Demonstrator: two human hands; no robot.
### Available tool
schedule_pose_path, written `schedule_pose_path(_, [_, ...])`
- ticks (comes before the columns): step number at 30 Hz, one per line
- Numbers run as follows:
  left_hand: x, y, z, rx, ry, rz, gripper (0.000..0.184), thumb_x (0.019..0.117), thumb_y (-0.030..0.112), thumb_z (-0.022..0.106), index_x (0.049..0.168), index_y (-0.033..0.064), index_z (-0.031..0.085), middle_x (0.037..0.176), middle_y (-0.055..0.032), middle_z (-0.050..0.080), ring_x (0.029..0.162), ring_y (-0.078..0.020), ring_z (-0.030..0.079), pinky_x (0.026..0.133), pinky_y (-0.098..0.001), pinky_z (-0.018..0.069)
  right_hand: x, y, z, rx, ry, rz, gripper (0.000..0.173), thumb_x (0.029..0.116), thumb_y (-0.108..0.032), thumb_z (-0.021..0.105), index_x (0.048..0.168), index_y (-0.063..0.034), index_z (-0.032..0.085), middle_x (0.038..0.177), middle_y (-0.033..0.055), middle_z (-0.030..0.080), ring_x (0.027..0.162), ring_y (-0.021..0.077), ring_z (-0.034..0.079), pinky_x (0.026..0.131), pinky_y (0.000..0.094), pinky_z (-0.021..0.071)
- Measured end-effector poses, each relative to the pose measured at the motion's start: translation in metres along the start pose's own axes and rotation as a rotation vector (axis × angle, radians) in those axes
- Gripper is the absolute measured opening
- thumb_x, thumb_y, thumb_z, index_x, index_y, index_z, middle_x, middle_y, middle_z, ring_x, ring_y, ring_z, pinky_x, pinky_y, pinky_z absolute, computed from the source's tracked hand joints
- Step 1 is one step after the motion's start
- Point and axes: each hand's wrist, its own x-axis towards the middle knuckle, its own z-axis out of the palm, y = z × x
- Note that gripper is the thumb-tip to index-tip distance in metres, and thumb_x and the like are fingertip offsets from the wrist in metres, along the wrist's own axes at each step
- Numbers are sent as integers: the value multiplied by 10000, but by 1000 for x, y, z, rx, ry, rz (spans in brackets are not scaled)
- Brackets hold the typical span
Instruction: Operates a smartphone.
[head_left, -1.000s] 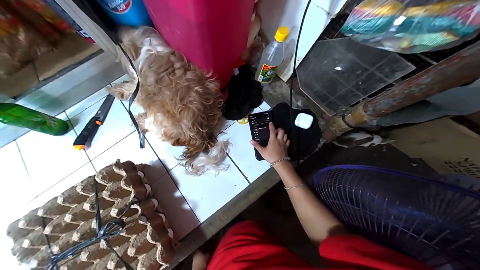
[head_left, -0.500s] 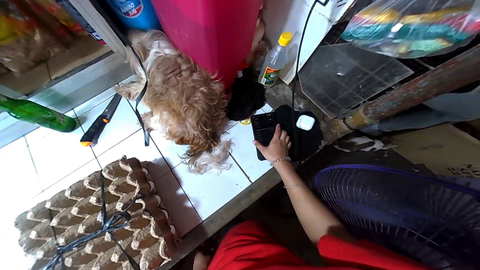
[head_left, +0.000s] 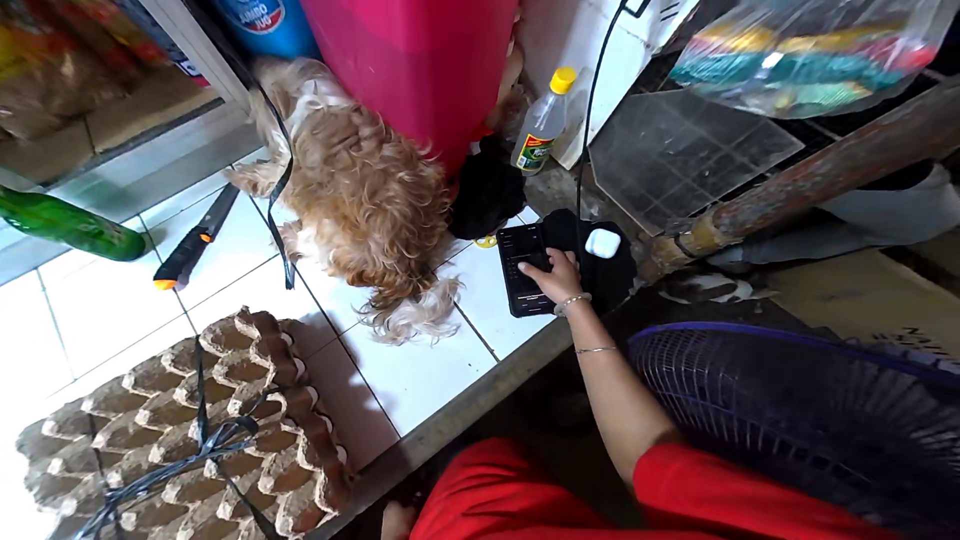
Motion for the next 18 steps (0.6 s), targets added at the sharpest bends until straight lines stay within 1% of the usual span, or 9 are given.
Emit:
schedule_pose_path(2, [-2,2,0,-4,-1,-16,393,1028,295,623,1229,-38,679,1240,-266,677,1214,-398,629,1065,-549,454,-1,3,-3,115,-19,-8,649,984,-302,690,1472,55,456,1513,319,397,1338,456,454,1097,577,370])
schedule_pose_path(3, [-2,2,0,-7,0,-24,401,1026,296,627,1233,-45,672,1244,-271,672,1214,-401,628,1066,-550,454,-1,5,-5,145,-33,-14,629,990,-269,683,1474,60,452,1508,320,401,1320,446,467,1088,563,377])
schedule_pose_path(5, [1,-1,2,-11,5,-10,406,1024,298,631,1241,-43,670,1253,-272,670,1220,-402,625,1073,-553,448,-1,8,-7,161,-46,-24,638,961,-197,721,1479,54,446,1506,309,401,1286,427,484,1067,547,397])
schedule_pose_path(6, [3,-2,2,-12,12,2,401,1023,291,633,1245,-41,671,1252,-271,672,1218,-404,626,1073,-554,448,-2,8,-6,151,-39,-26,645,950,-184,733,1478,53,449,1503,307,404,1273,426,493,1057,548,403])
schedule_pose_path(8, [3,-2,2,-15,19,20,404,1028,288,625,1273,-31,659,1271,-267,665,1235,-403,618,1086,-552,442,-2,3,-3,112,-2,-8,638,949,-227,740,1455,52,470,1483,308,430,1266,434,506,1046,565,411])
schedule_pose_path(10, [3,-1,2,-16,25,30,416,1032,292,619,1293,-30,648,1285,-272,656,1249,-408,607,1094,-559,431,0,-8,-1,64,33,48,613,963,-291,721,1410,66,501,1452,315,458,1303,451,485,1068,585,391])
schedule_pose_path(13, [0,0,1,-22,30,19,423,1023,299,631,1285,-33,648,1271,-271,662,1237,-409,612,1077,-562,443,8,-24,3,2,84,160,581,980,-370,685,1329,79,566,1421,301,498,1354,424,459,1109,569,364])
schedule_pose_path(16, [-2,1,1,-40,32,6,416,1023,299,634,1279,-27,654,1268,-267,664,1233,-399,617,1078,-555,445,10,-31,4,-50,93,215,527,985,-346,680,1306,60,582,1412,287,504,1354,417,462,1092,581,373])
schedule_pose_path(18, [-4,2,1,-54,36,-20,425,1021,300,639,1268,-45,650,1260,-279,662,1227,-405,618,1072,-555,446,9,-29,1,30,77,203,504,1029,-335,613,1319,76,579,1377,296,544,1318,410,504,1087,568,386])
